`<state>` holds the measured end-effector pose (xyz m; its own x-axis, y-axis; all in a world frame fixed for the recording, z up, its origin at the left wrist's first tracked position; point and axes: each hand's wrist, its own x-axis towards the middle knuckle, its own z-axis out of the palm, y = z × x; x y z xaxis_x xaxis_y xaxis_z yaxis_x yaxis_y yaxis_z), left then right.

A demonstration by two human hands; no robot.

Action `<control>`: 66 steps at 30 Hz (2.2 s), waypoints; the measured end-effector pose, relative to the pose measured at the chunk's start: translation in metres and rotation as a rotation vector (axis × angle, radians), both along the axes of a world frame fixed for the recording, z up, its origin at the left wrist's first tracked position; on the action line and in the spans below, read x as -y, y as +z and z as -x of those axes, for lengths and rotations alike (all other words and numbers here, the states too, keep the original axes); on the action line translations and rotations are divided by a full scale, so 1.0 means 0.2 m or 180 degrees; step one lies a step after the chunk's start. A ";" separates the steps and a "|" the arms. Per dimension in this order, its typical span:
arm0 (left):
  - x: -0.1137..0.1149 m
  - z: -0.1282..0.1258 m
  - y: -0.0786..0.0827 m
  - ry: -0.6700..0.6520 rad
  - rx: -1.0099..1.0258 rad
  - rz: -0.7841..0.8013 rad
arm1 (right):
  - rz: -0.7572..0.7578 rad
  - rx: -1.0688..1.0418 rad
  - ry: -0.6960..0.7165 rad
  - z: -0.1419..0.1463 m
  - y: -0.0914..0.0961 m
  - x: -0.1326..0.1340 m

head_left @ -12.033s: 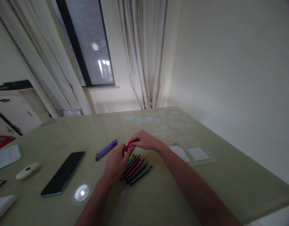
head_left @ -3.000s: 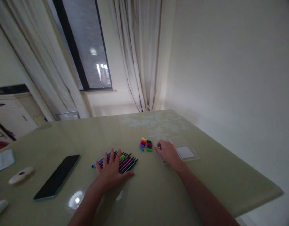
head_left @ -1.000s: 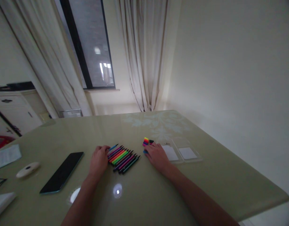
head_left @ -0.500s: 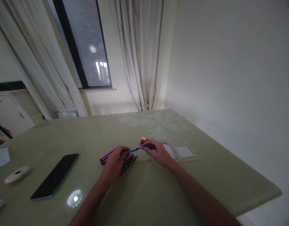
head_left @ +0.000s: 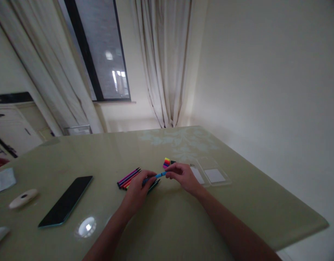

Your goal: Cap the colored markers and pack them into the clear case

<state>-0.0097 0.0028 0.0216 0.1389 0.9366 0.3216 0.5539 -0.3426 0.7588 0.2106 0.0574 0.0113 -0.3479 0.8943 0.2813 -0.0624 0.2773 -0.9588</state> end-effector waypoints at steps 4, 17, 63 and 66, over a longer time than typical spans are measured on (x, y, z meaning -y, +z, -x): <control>0.01 -0.03 0.01 0.0135 0.0076 0.0061 | 0.0078 -0.0110 0.0022 0.00 0.02 0.02; 0.04 -0.09 -0.04 0.0097 0.0364 0.0037 | 0.0396 -0.0598 -0.0041 0.04 0.02 0.01; -0.01 0.00 -0.13 0.0429 -0.1454 -0.0247 | -0.0176 0.2613 -0.1090 -0.35 -0.05 -0.20; -0.02 0.01 -0.12 0.0474 -0.1454 -0.0284 | -0.0059 0.2372 -0.0616 -0.41 -0.03 -0.20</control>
